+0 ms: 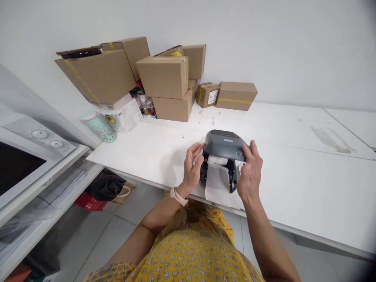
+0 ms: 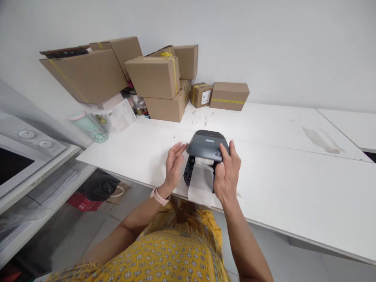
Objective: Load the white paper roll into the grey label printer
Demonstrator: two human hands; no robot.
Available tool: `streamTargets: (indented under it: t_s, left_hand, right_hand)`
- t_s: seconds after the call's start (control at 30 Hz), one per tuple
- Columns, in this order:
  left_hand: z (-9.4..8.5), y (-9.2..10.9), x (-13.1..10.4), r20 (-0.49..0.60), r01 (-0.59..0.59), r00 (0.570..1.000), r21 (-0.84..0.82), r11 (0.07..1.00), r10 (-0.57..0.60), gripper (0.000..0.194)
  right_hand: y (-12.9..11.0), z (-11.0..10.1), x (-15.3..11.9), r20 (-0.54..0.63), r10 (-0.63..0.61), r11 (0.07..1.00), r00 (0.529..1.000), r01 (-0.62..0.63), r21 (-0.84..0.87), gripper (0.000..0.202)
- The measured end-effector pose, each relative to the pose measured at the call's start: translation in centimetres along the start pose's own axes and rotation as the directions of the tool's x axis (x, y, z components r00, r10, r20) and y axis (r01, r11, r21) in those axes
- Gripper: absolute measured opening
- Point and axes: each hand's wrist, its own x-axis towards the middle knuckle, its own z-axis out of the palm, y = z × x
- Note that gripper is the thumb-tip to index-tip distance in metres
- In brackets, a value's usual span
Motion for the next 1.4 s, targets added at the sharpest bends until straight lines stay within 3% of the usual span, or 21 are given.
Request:
streamTargets:
  t_s: [0.07,0.13,0.23,0.3,0.53,0.6,0.67,0.73,0.8,0.83,0.87,0.93,0.97,1.07,1.2,1.3,1.4]
  left_hand:
    - [0.2,-1.3,1.9,-0.018,0.012,1.000,0.048,0.999,-0.012,0.048]
    - [0.3,-3.1,2.9,0.004,0.122,0.992,0.164,0.979,-0.124,0.052]
    - [0.4,-5.8,3.3,0.042,0.299,0.946,0.270,0.915,-0.322,0.062]
    - [0.5,-7.0,3.1,0.073,0.355,0.920,0.259,0.898,-0.385,0.063]
    - [0.5,-7.3,3.1,0.108,0.356,0.910,0.294,0.887,-0.401,0.061]
    - [0.6,-7.1,3.3,0.096,0.353,0.909,0.333,0.874,-0.404,0.062]
    - [0.7,-6.8,3.5,0.071,0.350,0.912,0.378,0.857,-0.404,0.063]
    - [1.0,-6.5,3.7,0.039,0.348,0.916,0.423,0.837,-0.400,0.064]
    - [1.3,-6.1,3.9,0.015,0.349,0.916,0.461,0.816,-0.400,0.064]
    - [1.4,-5.9,4.1,0.007,0.349,0.916,0.478,0.806,-0.401,0.064]
    - [1.4,-5.7,4.2,0.002,0.348,0.916,0.494,0.797,-0.402,0.064]
    - [1.6,-5.2,4.4,-0.005,0.345,0.916,0.524,0.779,-0.402,0.063]
    - [1.6,-5.0,4.5,-0.008,0.343,0.915,0.540,0.769,-0.402,0.062]
    - [1.7,-4.5,4.5,-0.019,0.341,0.914,0.577,0.743,-0.405,0.062]
    - [1.8,-4.2,4.4,-0.031,0.341,0.914,0.594,0.728,-0.404,0.062]
    - [1.8,-4.1,4.3,-0.031,0.336,0.916,0.607,0.720,-0.401,0.061]
    - [1.8,-4.1,4.3,-0.023,0.323,0.919,0.618,0.717,-0.394,0.061]
  right_hand:
    - [0.5,0.5,3.6,-0.010,-0.067,0.996,0.998,0.066,-0.057,0.056]
    - [0.9,0.9,7.0,-0.011,-0.084,0.993,0.996,0.082,-0.080,0.057]
    - [1.4,1.3,11.1,0.012,-0.072,0.996,0.997,0.072,-0.056,0.058]
    - [1.9,1.6,13.3,0.033,-0.044,0.999,0.998,0.044,-0.012,0.060]
    - [3.4,1.9,19.0,0.193,0.115,0.988,0.974,-0.133,0.081,0.074]
    - [3.3,1.7,19.4,0.210,0.118,0.987,0.970,-0.138,0.082,0.077]
    - [2.9,1.5,18.6,0.145,0.089,0.993,0.985,-0.100,0.066,0.078]
    - [2.7,1.5,16.3,0.024,0.022,0.999,0.999,-0.023,0.046,0.070]
    - [3.0,1.9,13.3,0.040,-0.074,0.997,0.996,0.074,-0.006,0.054]
    - [3.4,2.3,11.9,0.191,-0.116,0.990,0.975,0.130,-0.061,0.048]
    - [4.0,2.8,10.5,0.367,-0.124,0.978,0.922,0.177,-0.113,0.045]
    - [5.3,3.9,8.6,0.643,-0.079,0.949,0.762,0.254,-0.185,0.048]
    - [6.0,4.5,8.0,0.712,-0.048,0.940,0.700,0.272,-0.204,0.053]
    - [7.2,6.3,7.5,0.781,0.009,0.932,0.624,0.278,-0.233,0.067]
    - [6.9,7.4,8.0,0.815,0.066,0.932,0.575,0.257,-0.256,0.085]
    - [6.1,6.5,8.7,0.841,0.062,0.954,0.537,0.217,-0.209,0.091]
    - [5.5,3.5,9.8,0.863,-0.022,0.986,0.504,0.152,-0.063,0.092]
